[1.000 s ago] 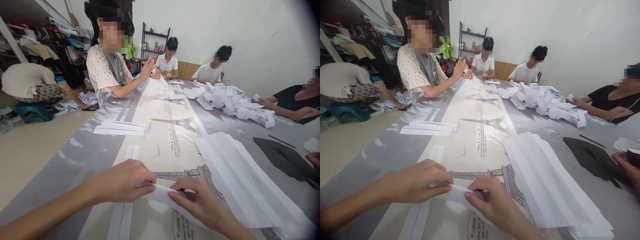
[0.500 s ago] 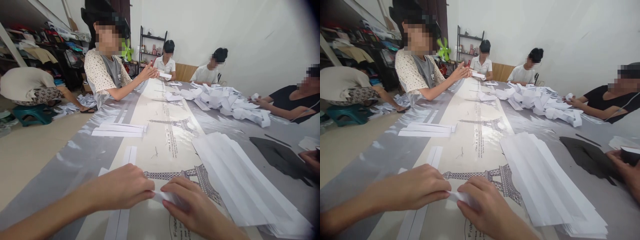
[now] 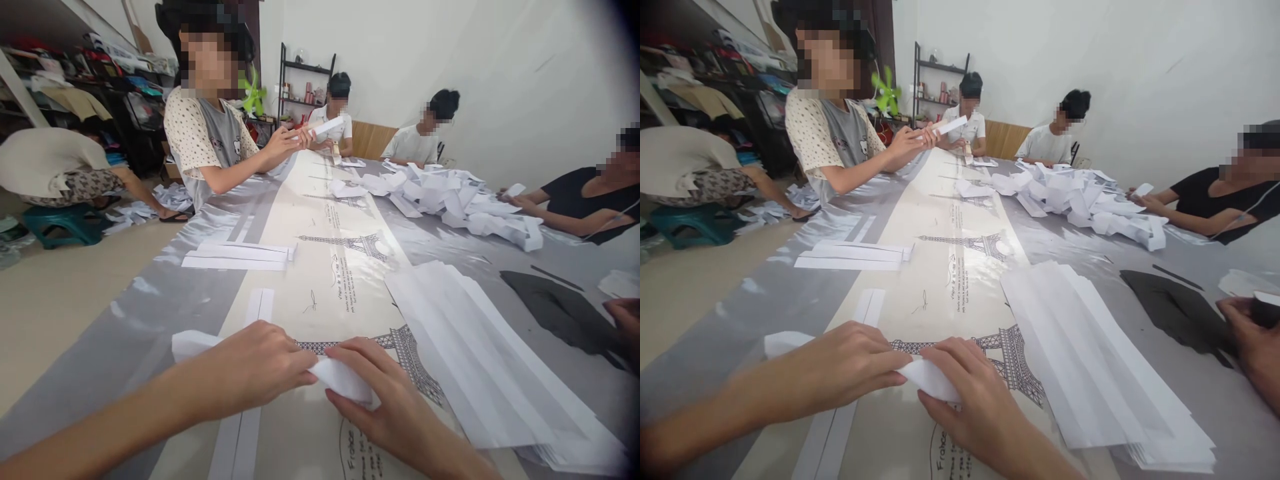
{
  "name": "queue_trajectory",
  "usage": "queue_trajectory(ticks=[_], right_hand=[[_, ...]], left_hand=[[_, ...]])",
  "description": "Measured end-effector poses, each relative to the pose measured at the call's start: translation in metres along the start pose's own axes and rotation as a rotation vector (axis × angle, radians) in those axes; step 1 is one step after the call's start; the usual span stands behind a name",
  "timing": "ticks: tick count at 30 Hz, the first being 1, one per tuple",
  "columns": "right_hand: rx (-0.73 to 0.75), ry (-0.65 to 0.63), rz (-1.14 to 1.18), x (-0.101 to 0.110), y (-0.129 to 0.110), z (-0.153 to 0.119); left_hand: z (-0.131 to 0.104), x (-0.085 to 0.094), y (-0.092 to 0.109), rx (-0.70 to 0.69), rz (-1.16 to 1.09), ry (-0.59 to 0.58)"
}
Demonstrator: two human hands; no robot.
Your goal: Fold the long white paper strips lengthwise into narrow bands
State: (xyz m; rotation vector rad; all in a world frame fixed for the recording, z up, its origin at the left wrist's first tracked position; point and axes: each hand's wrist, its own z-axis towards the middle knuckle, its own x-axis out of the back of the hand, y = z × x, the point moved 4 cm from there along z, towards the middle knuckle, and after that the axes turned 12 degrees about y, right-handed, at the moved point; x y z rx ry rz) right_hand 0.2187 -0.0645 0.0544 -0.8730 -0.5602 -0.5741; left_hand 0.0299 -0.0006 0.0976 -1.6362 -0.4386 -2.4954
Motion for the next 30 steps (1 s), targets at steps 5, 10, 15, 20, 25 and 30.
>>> queue_trajectory(ticks=[5, 10, 15, 20, 25, 30], right_hand=[[-0.051, -0.012, 0.037, 0.003, -0.002, 0.003], [-0.17, 0.118, 0.13, 0.019, 0.004, 0.008], [-0.639, 0.217, 0.45, 0.023, 0.025, 0.009], [-0.789, 0.165, 0.667, 0.015, 0.027, 0.008], [-0.847, 0.211, 0.586, 0.018, 0.032, 0.005], [-0.579, 0.238, 0.4, 0.025, 0.028, 0.008]], left_hand=[[-0.002, -0.004, -0.005, -0.057, 0.045, 0.002], [-0.005, 0.001, -0.016, -0.05, 0.05, 0.019], [-0.008, 0.01, -0.026, 0.002, -0.004, 0.118], [-0.01, 0.008, -0.03, 0.007, -0.034, 0.146], [-0.009, 0.004, -0.033, 0.008, -0.049, 0.105], [-0.007, 0.005, -0.033, 0.051, -0.019, 0.018]])
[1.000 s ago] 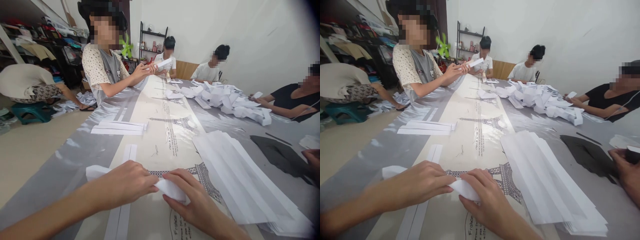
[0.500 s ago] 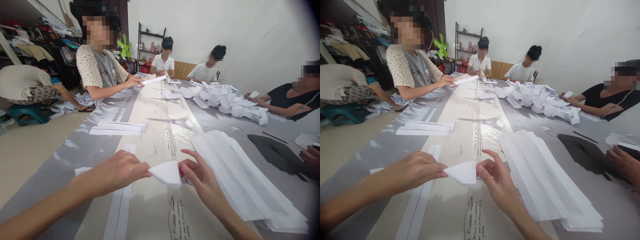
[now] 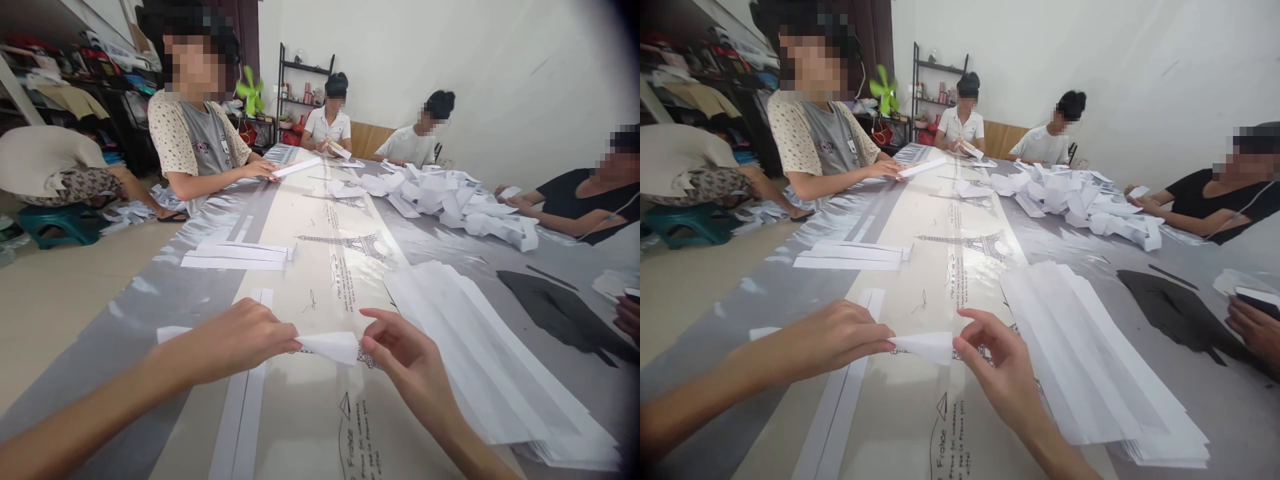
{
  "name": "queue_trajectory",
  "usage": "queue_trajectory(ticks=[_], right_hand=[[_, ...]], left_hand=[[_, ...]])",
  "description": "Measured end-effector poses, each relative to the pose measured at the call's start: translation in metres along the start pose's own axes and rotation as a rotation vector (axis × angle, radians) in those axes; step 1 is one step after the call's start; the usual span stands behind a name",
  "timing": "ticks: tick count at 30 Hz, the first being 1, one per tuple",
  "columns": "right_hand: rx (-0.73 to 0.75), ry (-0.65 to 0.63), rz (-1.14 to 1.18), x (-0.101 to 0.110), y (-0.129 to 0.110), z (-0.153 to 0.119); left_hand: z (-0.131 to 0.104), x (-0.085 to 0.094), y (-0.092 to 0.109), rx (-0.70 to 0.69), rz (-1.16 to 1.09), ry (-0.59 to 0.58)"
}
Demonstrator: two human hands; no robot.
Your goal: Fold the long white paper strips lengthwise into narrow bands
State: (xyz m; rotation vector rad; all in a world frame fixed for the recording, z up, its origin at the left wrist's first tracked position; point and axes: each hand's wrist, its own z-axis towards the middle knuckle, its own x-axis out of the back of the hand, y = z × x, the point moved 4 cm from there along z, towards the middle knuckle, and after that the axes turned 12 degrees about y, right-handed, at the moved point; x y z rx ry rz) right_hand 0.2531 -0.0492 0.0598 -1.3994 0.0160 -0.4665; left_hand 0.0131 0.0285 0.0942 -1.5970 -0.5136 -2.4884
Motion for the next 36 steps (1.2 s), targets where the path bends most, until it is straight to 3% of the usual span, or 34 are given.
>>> queue_trajectory(ticks=[3, 5, 7, 10, 14, 17, 21, 25, 28, 33, 36], right_hand=[[0.308, -0.083, -0.134, -0.008, -0.009, -0.007], [0.385, -0.17, -0.137, -0.016, -0.011, -0.014], [0.37, -0.205, -0.093, -0.021, -0.012, -0.017], [0.201, -0.269, -0.096, -0.023, -0.009, -0.016], [-0.102, -0.329, -0.061, -0.016, -0.001, -0.006], [-0.264, -0.336, -0.003, -0.009, 0.005, 0.002], [-0.338, -0.303, -0.021, 0.0, 0.011, 0.014], [-0.337, -0.353, -0.123, 0.007, 0.022, 0.019], [-0.175, -0.457, -0.298, 0.008, 0.027, 0.018], [0.524, -0.431, -0.549, -0.003, 0.008, 0.004], [0.734, -0.537, -0.547, -0.018, 0.004, -0.01]], left_hand=[[0.001, 0.001, 0.009, -0.009, 0.045, -0.03], [0.002, 0.001, 0.018, -0.035, 0.063, -0.066], [0.004, 0.001, 0.025, -0.037, 0.032, -0.098], [0.005, 0.002, 0.024, 0.066, -0.156, -0.165], [0.003, 0.005, -0.004, 0.297, -0.491, -0.314], [-0.003, 0.011, -0.038, 0.397, -0.644, -0.341], [-0.018, 0.017, -0.083, 0.475, -0.656, -0.364], [-0.027, 0.016, -0.107, 0.512, -0.636, -0.288], [-0.024, 0.009, -0.105, 0.489, -0.608, -0.258], [-0.009, -0.005, -0.083, 0.43, -0.546, -0.143], [-0.004, -0.019, -0.068, 0.312, -0.492, -0.098]])
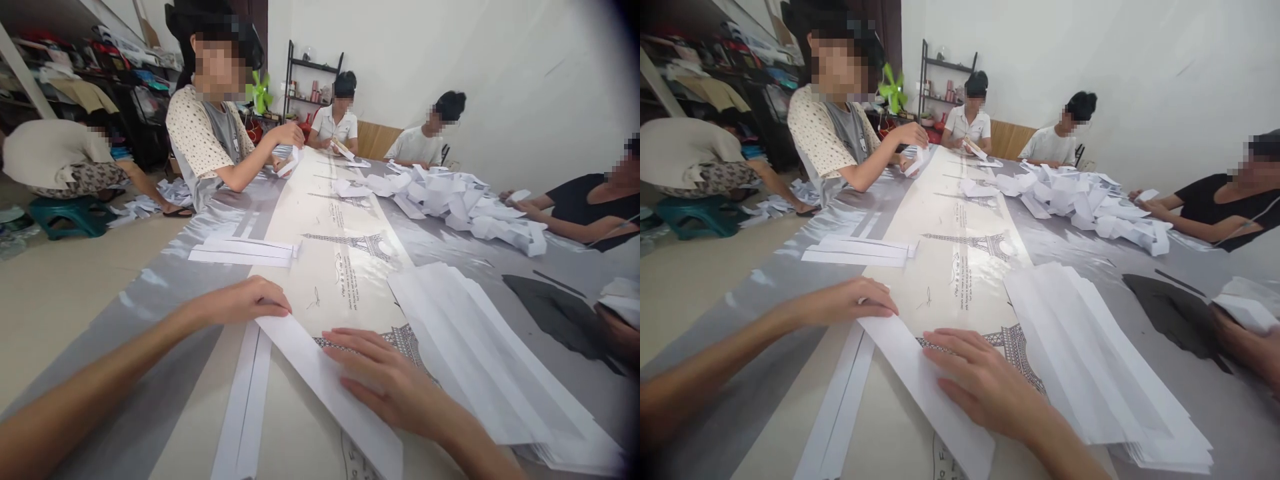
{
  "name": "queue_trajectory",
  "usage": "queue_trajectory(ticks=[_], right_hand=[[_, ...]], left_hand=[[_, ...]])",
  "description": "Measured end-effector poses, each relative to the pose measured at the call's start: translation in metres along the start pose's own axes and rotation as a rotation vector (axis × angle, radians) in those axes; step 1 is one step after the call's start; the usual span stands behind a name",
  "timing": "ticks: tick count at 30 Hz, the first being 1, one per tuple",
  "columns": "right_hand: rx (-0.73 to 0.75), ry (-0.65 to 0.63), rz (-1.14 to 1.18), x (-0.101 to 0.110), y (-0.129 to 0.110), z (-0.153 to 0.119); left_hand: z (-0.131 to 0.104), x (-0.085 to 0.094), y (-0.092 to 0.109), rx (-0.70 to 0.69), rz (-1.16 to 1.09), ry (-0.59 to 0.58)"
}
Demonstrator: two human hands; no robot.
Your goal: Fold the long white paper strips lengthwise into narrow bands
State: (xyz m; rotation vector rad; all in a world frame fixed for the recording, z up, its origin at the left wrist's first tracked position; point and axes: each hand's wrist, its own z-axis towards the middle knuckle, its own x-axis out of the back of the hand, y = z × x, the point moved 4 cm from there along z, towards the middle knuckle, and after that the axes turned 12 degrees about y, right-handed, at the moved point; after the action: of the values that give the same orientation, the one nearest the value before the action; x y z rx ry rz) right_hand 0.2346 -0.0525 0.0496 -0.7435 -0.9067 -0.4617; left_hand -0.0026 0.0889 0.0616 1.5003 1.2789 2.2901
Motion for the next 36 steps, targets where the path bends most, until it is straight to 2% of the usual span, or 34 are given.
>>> queue_trajectory(ticks=[2, 5, 9, 11, 14, 17, 19, 25, 28, 36], right_hand=[[0.051, -0.065, -0.024, -0.01, -0.005, 0.001], [0.039, -0.132, -0.073, -0.02, -0.005, 0.002], [0.006, -0.132, -0.105, -0.023, -0.003, 0.003], [0.012, -0.12, -0.129, -0.023, -0.004, 0.002], [0.038, -0.102, -0.171, -0.024, -0.007, 0.0], [0.052, -0.084, -0.195, -0.027, -0.01, -0.002], [0.051, -0.076, -0.198, -0.029, -0.012, -0.002], [0.046, -0.072, -0.194, -0.034, -0.018, 0.003], [0.067, -0.052, -0.193, -0.033, -0.021, 0.002], [0.302, 0.014, -0.169, -0.023, -0.033, -0.008]], left_hand=[[0.0, -0.011, 0.001, -0.086, 0.124, 0.089], [-0.001, -0.023, -0.002, -0.155, 0.345, 0.251], [-0.003, -0.028, 0.001, -0.233, 0.618, 0.45], [-0.004, -0.035, 0.005, -0.23, 0.695, 0.437], [-0.009, -0.055, 0.009, -0.188, 0.788, 0.337], [-0.017, -0.071, 0.01, -0.17, 0.864, 0.358], [-0.02, -0.075, 0.008, -0.171, 0.846, 0.378], [-0.011, -0.06, -0.01, -0.178, 0.745, 0.263], [-0.008, -0.051, -0.018, -0.196, 0.686, 0.243], [-0.01, -0.052, -0.017, -0.2, 0.664, 0.271]])
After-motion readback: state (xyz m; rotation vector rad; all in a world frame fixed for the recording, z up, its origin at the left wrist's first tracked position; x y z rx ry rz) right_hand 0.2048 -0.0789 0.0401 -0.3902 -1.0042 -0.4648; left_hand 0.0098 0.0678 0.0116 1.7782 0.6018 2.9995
